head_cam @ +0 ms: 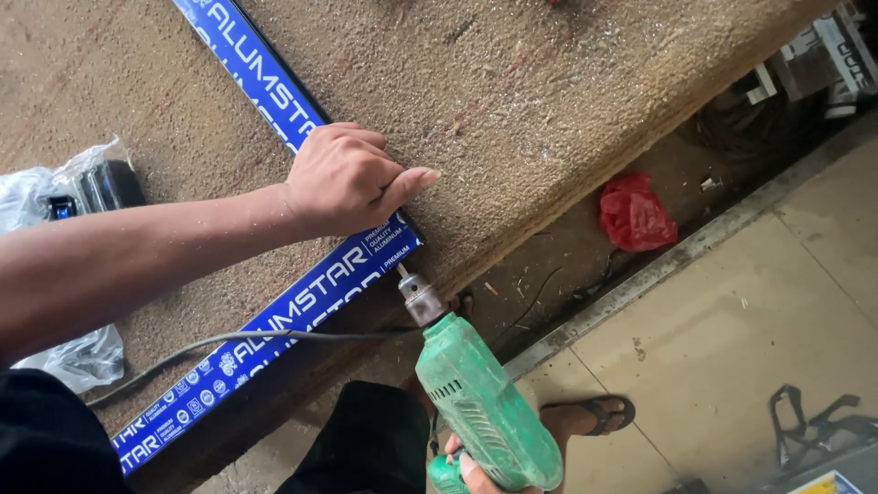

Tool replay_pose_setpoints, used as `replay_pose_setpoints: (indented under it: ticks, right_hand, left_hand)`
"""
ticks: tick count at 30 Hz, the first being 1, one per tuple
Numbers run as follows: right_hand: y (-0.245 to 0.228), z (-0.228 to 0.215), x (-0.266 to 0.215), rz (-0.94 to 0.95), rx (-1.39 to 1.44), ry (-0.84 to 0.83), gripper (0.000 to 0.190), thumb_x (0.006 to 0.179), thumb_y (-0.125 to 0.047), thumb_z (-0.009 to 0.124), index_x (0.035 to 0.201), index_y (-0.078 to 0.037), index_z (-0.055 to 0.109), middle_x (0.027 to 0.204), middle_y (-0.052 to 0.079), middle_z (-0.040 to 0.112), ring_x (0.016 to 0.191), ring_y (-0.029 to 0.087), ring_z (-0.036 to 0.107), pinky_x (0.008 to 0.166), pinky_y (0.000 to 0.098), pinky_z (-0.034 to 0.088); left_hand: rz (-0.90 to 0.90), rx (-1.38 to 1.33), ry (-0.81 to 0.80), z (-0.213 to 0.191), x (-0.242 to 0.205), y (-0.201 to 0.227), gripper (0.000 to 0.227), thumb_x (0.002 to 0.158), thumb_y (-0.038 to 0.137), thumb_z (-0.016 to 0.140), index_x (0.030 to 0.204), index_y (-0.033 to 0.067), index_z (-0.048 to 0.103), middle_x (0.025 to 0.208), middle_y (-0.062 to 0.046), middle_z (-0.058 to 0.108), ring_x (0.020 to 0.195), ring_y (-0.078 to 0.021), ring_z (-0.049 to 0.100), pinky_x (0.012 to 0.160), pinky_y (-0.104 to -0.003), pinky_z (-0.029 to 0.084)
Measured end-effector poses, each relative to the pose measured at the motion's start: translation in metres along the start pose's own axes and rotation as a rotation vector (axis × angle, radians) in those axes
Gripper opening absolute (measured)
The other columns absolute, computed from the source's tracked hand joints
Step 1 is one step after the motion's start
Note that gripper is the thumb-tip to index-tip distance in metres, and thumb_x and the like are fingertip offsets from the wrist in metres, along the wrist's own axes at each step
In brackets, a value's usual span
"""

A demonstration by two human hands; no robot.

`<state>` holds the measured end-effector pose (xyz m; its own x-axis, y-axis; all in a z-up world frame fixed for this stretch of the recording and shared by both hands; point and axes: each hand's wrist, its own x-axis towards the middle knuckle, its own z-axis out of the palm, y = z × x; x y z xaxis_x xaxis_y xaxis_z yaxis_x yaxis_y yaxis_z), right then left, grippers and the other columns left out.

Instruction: Assembling aluminum frame components using a screwdriver and a power drill on a workshop bench.

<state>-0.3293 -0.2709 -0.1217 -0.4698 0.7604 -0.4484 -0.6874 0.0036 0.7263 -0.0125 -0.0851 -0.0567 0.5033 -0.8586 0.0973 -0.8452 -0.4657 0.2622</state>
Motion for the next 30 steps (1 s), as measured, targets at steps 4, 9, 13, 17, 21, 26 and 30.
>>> replay_pose_setpoints:
  ticks: [4, 9, 13, 17, 21, 26, 30]
  right_hand:
    - [0.069, 0.050, 0.004, -1.692, -0.088, 0.677, 0.019, 0.057, -0.009, 0.083, 0.066, 0.002, 0.070, 0.055, 0.012, 0.079, 0.044, 0.023, 0.073, 0.053, 0.0305, 0.065]
    - [0.072, 0.042, -0.005, -1.559, 0.022, 0.541, 0.042, 0.060, -0.003, 0.085, 0.100, 0.002, 0.072, 0.070, 0.027, 0.085, 0.059, 0.039, 0.084, 0.067, 0.0460, 0.073]
    - [0.061, 0.022, 0.019, -1.602, -0.081, 0.676, 0.058, 0.056, -0.006, 0.087, 0.112, -0.006, 0.069, 0.088, 0.018, 0.081, 0.080, 0.032, 0.079, 0.080, 0.0421, 0.067]
    - [0.054, 0.000, 0.045, -1.620, -0.211, 0.863, 0.079, 0.053, -0.010, 0.090, 0.127, -0.016, 0.065, 0.112, 0.007, 0.076, 0.106, 0.024, 0.072, 0.096, 0.0371, 0.060]
    - [0.049, -0.022, 0.062, -1.635, -0.294, 0.988, 0.093, 0.050, -0.013, 0.092, 0.137, -0.022, 0.062, 0.127, -0.001, 0.073, 0.123, 0.018, 0.067, 0.107, 0.0338, 0.055]
    - [0.052, -0.016, 0.054, -1.552, -0.209, 0.948, 0.097, 0.052, -0.022, 0.091, 0.143, -0.025, 0.055, 0.127, 0.001, 0.068, 0.117, 0.022, 0.069, 0.100, 0.0382, 0.062]
    - [0.048, -0.019, 0.062, -1.685, -0.253, 0.900, 0.099, 0.050, -0.019, 0.094, 0.142, -0.019, 0.057, 0.125, 0.004, 0.073, 0.109, 0.020, 0.075, 0.093, 0.0337, 0.065]
  left_hand:
    - [-0.010, 0.016, -0.015, 0.001, 0.000, 0.000, 0.070, 0.113, 0.043, 0.051, 0.049, 0.0167, 0.037, 0.044, 0.006, 0.034, 0.041, -0.0158, 0.037, 0.044, -0.037, 0.036]
    - [-0.017, 0.017, -0.049, 0.001, 0.000, 0.001, 0.071, 0.113, 0.045, 0.049, 0.049, 0.0162, 0.038, 0.045, 0.004, 0.038, 0.041, -0.0183, 0.041, 0.049, -0.039, 0.041]
    - [-0.022, 0.013, -0.017, -0.001, 0.002, 0.000, 0.071, 0.113, 0.044, 0.049, 0.048, 0.0161, 0.038, 0.044, 0.006, 0.036, 0.040, -0.0156, 0.038, 0.045, -0.037, 0.038]
    - [-0.030, 0.005, 0.002, 0.002, 0.001, 0.001, 0.071, 0.113, 0.045, 0.047, 0.049, 0.0160, 0.037, 0.045, 0.006, 0.034, 0.039, -0.0149, 0.037, 0.044, -0.036, 0.036]
    - [-0.021, 0.001, 0.020, 0.002, 0.002, 0.002, 0.072, 0.113, 0.042, 0.051, 0.047, 0.0148, 0.039, 0.043, 0.005, 0.038, 0.039, -0.0158, 0.041, 0.045, -0.037, 0.040]
    - [-0.027, -0.002, 0.013, 0.001, 0.001, 0.003, 0.072, 0.114, 0.040, 0.052, 0.049, 0.0152, 0.035, 0.043, 0.006, 0.033, 0.038, -0.0159, 0.036, 0.044, -0.036, 0.037]
    - [-0.026, -0.004, 0.015, 0.003, 0.000, 0.001, 0.072, 0.113, 0.040, 0.053, 0.048, 0.0142, 0.037, 0.043, 0.004, 0.037, 0.040, -0.0185, 0.039, 0.048, -0.039, 0.040]
